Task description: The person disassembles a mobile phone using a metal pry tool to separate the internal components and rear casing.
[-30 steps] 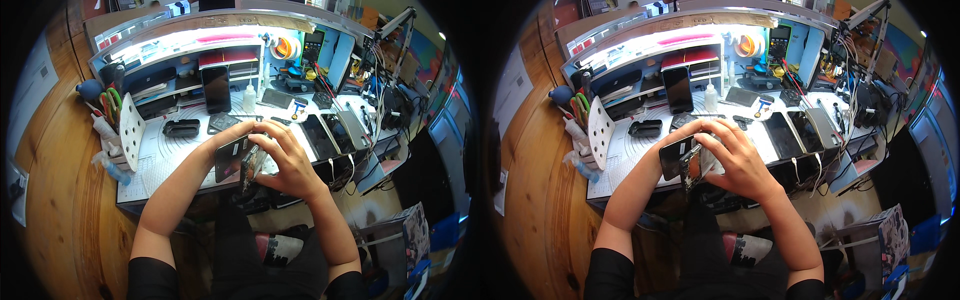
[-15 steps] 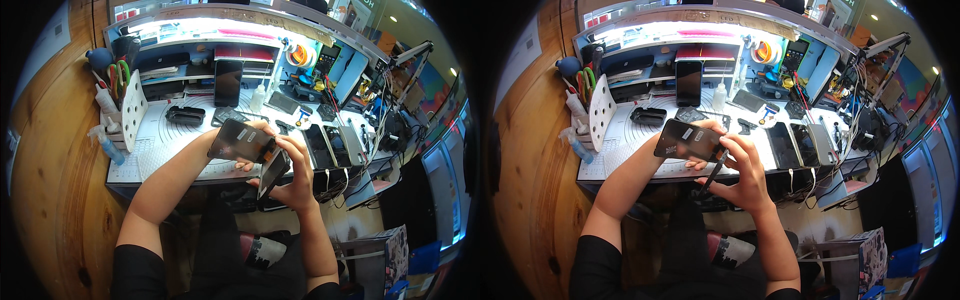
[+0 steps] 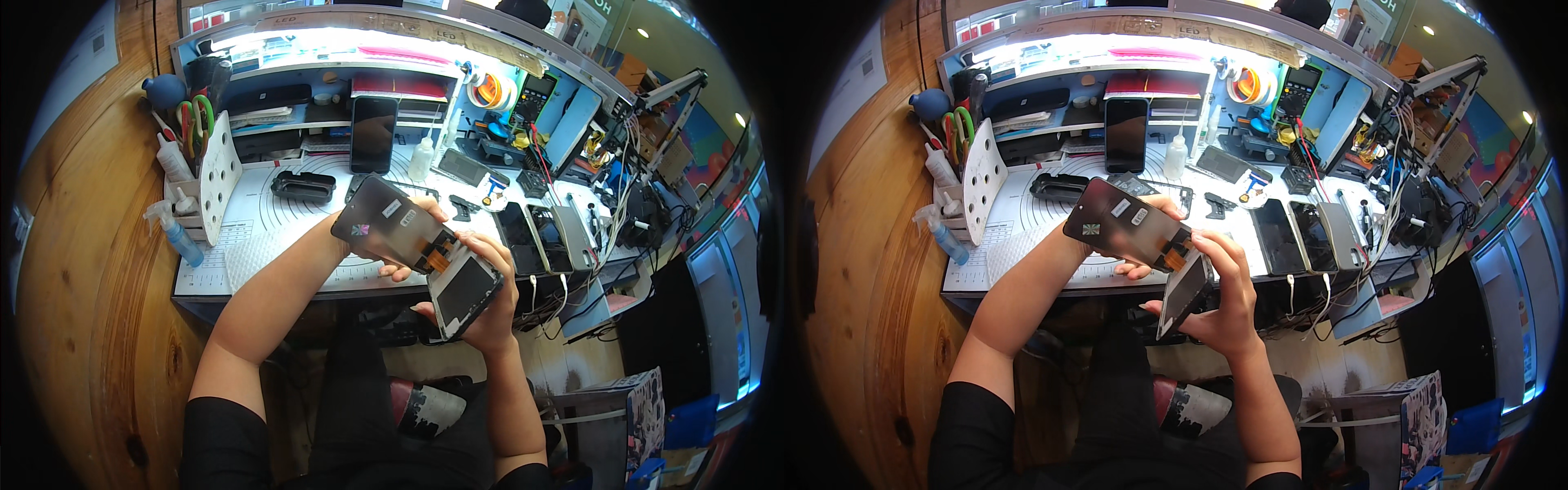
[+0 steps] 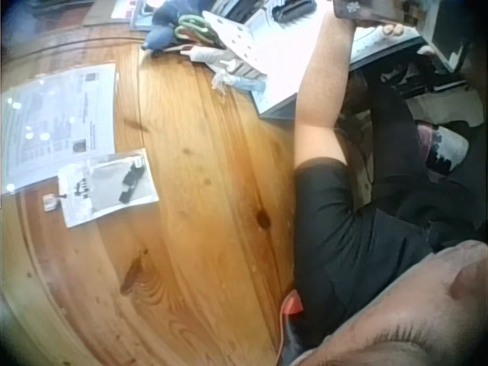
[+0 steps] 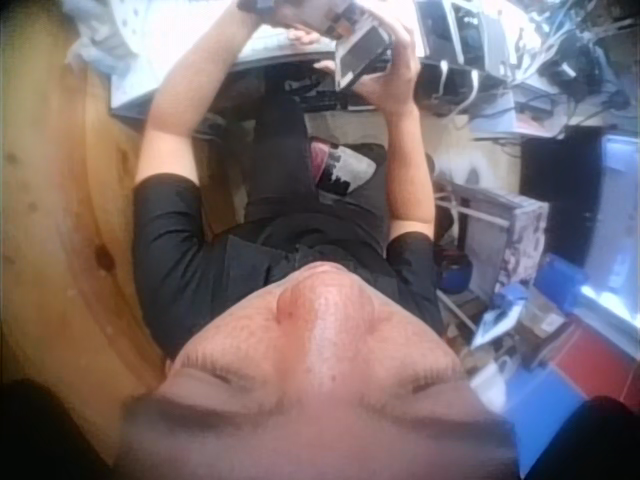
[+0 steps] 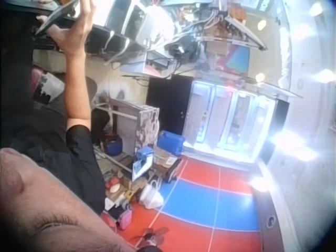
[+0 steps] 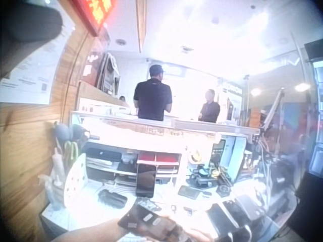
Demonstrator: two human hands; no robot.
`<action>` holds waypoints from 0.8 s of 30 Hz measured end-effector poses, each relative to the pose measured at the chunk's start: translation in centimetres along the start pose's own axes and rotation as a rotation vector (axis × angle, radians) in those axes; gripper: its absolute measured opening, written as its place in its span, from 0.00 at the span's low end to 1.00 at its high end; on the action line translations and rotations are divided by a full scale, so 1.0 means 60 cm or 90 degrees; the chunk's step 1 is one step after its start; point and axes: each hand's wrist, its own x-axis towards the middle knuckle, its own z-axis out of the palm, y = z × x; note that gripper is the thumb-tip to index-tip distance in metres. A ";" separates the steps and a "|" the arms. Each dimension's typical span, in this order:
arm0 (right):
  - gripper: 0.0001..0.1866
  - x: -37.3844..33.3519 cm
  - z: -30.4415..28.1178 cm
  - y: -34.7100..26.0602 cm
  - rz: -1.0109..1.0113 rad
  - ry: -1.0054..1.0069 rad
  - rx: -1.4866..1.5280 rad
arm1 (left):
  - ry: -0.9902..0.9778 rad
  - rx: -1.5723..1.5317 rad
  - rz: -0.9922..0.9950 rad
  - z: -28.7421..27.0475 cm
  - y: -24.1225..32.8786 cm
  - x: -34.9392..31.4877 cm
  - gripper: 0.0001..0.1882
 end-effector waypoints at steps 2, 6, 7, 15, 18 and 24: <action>0.52 -0.006 0.000 0.002 0.007 0.011 0.027 | 0.020 -0.061 -0.027 0.003 0.004 -0.002 0.24; 0.52 -0.031 0.002 0.018 0.028 0.059 0.094 | 0.095 -0.322 -0.273 -0.003 0.027 0.018 0.29; 0.53 -0.038 0.003 0.021 0.052 0.075 0.120 | 0.103 -0.332 -0.287 -0.006 0.025 0.020 0.31; 0.53 -0.055 0.021 0.008 0.230 0.268 0.268 | 0.230 -0.241 -0.145 0.009 0.027 0.044 0.52; 0.52 -0.048 0.026 0.003 0.254 0.324 0.279 | 0.232 -0.278 -0.032 0.016 0.030 0.044 0.62; 0.52 -0.033 0.043 0.003 0.188 0.391 0.299 | 0.213 -0.143 0.038 0.026 0.026 0.042 0.59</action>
